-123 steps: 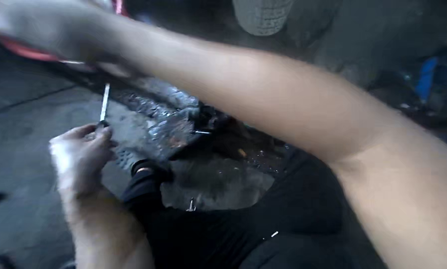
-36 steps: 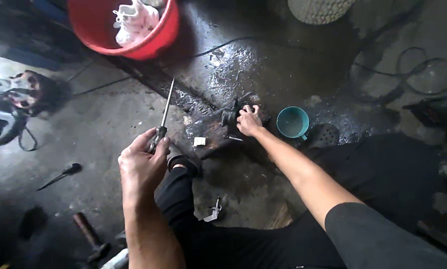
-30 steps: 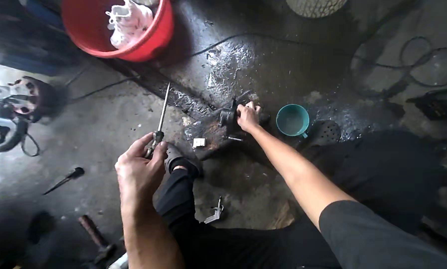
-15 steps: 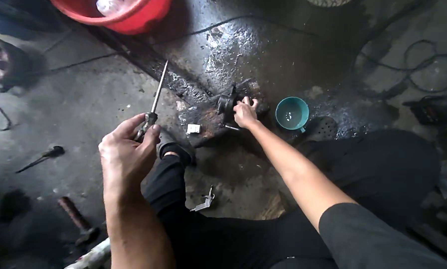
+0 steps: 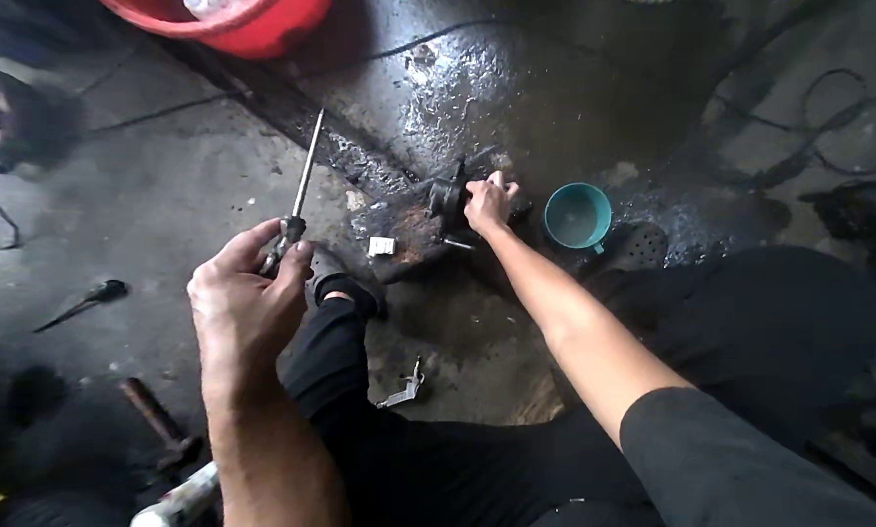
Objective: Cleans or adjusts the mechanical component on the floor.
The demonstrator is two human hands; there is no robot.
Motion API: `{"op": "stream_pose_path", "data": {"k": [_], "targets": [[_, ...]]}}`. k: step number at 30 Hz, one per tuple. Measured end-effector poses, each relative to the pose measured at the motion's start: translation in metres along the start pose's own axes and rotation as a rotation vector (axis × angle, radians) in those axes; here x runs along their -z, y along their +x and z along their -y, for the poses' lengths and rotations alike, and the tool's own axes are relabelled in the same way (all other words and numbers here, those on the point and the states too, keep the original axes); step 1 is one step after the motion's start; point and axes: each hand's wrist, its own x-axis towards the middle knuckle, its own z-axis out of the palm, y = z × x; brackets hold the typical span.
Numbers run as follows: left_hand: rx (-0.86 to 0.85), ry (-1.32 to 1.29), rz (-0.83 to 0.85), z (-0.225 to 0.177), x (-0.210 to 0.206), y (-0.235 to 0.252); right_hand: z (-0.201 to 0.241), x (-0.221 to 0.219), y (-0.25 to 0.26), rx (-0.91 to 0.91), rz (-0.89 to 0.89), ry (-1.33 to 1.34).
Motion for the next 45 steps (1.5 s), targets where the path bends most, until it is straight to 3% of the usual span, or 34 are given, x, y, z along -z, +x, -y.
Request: {"op": "stream_pose_path", "data": {"k": [8,16,23,26,30,33,38,41,42,45], "targets": [[-0.029,0.008,-0.016,0.002,0.004,0.003,-0.013,-0.016,-0.021,0.249,-0.018,-0.051],[-0.001,-0.009,0.006,0.003,0.003,0.0,-0.007,0.004,-0.02,0.258,0.266,-0.258],[-0.009,-0.003,0.062,-0.002,-0.001,-0.002,-0.016,0.008,-0.018,0.324,0.271,-0.153],[-0.07,0.034,0.15,-0.009,-0.022,-0.017,-0.034,0.012,-0.033,0.392,0.177,-0.104],[-0.102,0.177,0.32,-0.037,-0.057,-0.048,-0.035,0.065,-0.05,0.374,0.04,-0.021],[0.07,0.298,0.407,-0.071,-0.09,-0.061,-0.02,0.151,-0.057,0.411,0.042,-0.099],[0.207,0.343,0.38,-0.093,-0.154,-0.062,0.002,0.28,-0.097,0.596,0.004,-0.283],[0.265,0.402,0.368,-0.097,-0.176,-0.059,-0.017,0.29,-0.124,0.672,-0.111,-0.232],[0.28,0.421,0.375,-0.099,-0.179,-0.059,-0.027,0.284,-0.13,0.646,-0.07,-0.221],[0.3,0.461,0.384,-0.104,-0.18,-0.057,-0.044,0.269,-0.139,0.462,0.342,-0.311]]}}
